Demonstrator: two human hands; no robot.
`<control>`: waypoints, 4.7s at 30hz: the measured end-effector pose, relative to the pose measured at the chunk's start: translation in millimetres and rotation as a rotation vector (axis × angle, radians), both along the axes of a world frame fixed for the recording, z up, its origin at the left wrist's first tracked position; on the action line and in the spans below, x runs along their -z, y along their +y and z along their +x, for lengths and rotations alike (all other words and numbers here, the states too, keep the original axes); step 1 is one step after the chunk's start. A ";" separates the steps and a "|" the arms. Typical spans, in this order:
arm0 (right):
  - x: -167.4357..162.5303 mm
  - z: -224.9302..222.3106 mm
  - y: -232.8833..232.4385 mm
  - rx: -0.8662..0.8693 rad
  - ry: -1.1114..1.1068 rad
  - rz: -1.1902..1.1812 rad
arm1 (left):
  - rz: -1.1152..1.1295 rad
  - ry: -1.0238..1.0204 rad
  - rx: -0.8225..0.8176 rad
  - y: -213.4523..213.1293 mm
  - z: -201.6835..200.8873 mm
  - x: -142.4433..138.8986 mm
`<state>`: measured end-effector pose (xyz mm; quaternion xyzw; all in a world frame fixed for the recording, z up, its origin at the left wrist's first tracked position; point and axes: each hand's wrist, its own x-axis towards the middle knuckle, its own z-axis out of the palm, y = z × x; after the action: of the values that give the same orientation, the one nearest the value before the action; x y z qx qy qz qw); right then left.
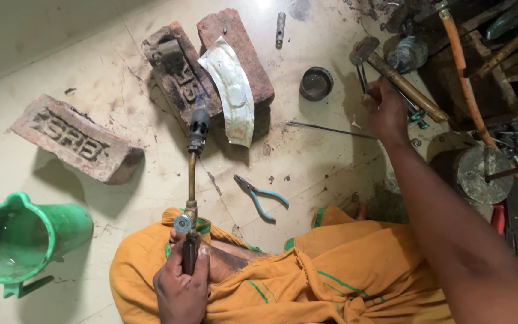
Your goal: The person sits on the workshop floor and heats a curved sickle blade resting on bricks using a gas blowtorch, holding the torch with one hand while manipulating a thin rod near the flame. They then mix a paste in a small metal cup and apply it onto the blade with a small tool, before resuming heating the blade with the torch.
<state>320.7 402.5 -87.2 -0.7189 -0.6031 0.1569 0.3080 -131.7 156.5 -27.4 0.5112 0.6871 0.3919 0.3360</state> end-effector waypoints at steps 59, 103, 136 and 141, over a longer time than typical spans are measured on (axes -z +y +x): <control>-14.9 -62.2 52.7 -0.211 -0.504 -0.186 | -0.114 -0.046 -0.022 -1.5 -12.0 10.7; -13.4 -244.7 -88.1 -0.023 -0.090 0.124 | -0.088 -0.106 0.017 -6.8 -20.7 -8.6; -9.7 -241.8 -92.8 -0.011 0.044 0.066 | -0.149 -0.087 0.019 -5.9 -20.8 -10.7; -5.0 -210.8 -92.6 0.200 0.150 -0.097 | -0.110 -0.100 0.029 -6.7 -21.5 -12.0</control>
<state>109.9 309.9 -82.2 -0.7758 -0.4952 0.2078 0.3311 -153.2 149.8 -15.5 0.4818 0.6824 0.3739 0.4029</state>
